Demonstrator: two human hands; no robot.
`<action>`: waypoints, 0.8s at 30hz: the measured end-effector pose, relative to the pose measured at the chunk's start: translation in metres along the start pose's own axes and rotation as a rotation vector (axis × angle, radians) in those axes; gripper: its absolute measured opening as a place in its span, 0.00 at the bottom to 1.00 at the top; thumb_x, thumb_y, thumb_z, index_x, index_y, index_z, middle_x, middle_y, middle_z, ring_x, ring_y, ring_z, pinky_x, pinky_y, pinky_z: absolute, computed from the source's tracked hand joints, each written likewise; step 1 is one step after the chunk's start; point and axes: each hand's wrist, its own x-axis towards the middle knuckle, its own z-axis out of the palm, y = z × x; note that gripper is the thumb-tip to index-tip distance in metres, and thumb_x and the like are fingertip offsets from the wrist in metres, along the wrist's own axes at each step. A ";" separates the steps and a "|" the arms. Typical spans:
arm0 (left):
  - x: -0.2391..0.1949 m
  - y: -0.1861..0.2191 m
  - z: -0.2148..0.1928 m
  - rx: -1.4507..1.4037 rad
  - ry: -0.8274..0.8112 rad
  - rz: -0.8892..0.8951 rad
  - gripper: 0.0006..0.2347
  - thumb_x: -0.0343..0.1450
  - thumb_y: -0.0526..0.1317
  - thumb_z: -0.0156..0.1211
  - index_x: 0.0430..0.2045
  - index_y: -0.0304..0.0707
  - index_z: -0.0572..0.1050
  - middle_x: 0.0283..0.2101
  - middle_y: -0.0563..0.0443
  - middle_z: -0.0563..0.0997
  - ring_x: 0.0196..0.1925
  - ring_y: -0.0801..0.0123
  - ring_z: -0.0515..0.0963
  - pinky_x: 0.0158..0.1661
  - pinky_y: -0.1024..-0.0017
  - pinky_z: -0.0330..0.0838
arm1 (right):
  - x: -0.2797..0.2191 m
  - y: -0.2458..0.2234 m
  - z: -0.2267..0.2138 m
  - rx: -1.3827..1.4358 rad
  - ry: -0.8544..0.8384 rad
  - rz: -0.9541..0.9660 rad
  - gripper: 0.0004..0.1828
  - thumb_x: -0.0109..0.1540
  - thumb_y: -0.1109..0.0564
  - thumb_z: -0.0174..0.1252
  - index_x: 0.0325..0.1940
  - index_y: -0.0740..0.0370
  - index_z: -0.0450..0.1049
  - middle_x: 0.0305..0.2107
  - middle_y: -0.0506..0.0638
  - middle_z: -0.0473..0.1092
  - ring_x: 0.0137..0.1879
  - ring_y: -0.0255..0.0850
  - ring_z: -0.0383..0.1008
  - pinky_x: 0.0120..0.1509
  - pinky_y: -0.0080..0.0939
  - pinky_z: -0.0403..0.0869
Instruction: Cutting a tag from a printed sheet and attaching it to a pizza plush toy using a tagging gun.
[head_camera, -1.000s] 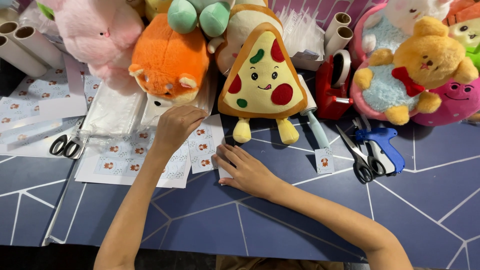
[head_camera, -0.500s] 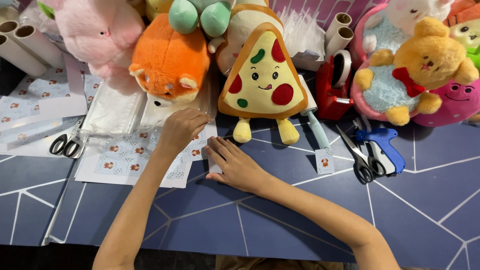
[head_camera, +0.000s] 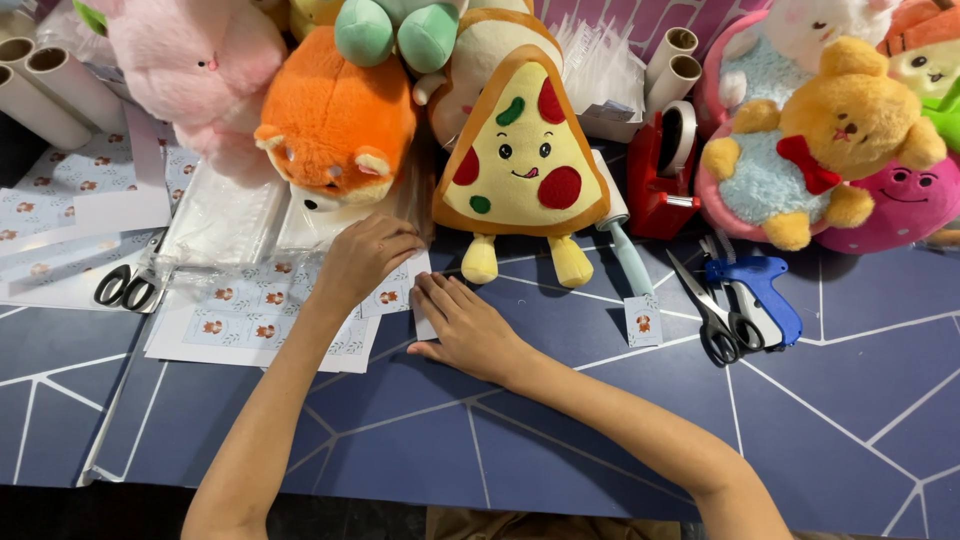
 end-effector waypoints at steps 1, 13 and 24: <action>0.000 0.000 0.000 0.001 0.000 0.001 0.03 0.72 0.45 0.62 0.33 0.55 0.80 0.42 0.67 0.79 0.51 0.77 0.76 0.46 0.77 0.72 | 0.002 0.001 0.001 0.000 0.002 0.001 0.41 0.67 0.30 0.47 0.66 0.69 0.68 0.58 0.67 0.67 0.69 0.56 0.67 0.75 0.52 0.62; -0.006 0.008 0.000 0.095 -0.023 0.019 0.07 0.73 0.51 0.59 0.33 0.55 0.80 0.45 0.65 0.77 0.55 0.73 0.74 0.46 0.74 0.73 | -0.026 0.002 -0.077 0.207 -0.165 0.018 0.39 0.68 0.35 0.49 0.69 0.71 0.64 0.62 0.71 0.63 0.71 0.60 0.64 0.76 0.56 0.60; -0.015 0.021 -0.007 0.062 -0.118 -0.084 0.19 0.67 0.65 0.56 0.46 0.63 0.76 0.54 0.60 0.73 0.65 0.65 0.66 0.62 0.54 0.55 | -0.157 0.101 -0.145 0.093 0.284 0.506 0.15 0.64 0.60 0.62 0.54 0.51 0.80 0.52 0.44 0.73 0.54 0.41 0.77 0.63 0.41 0.76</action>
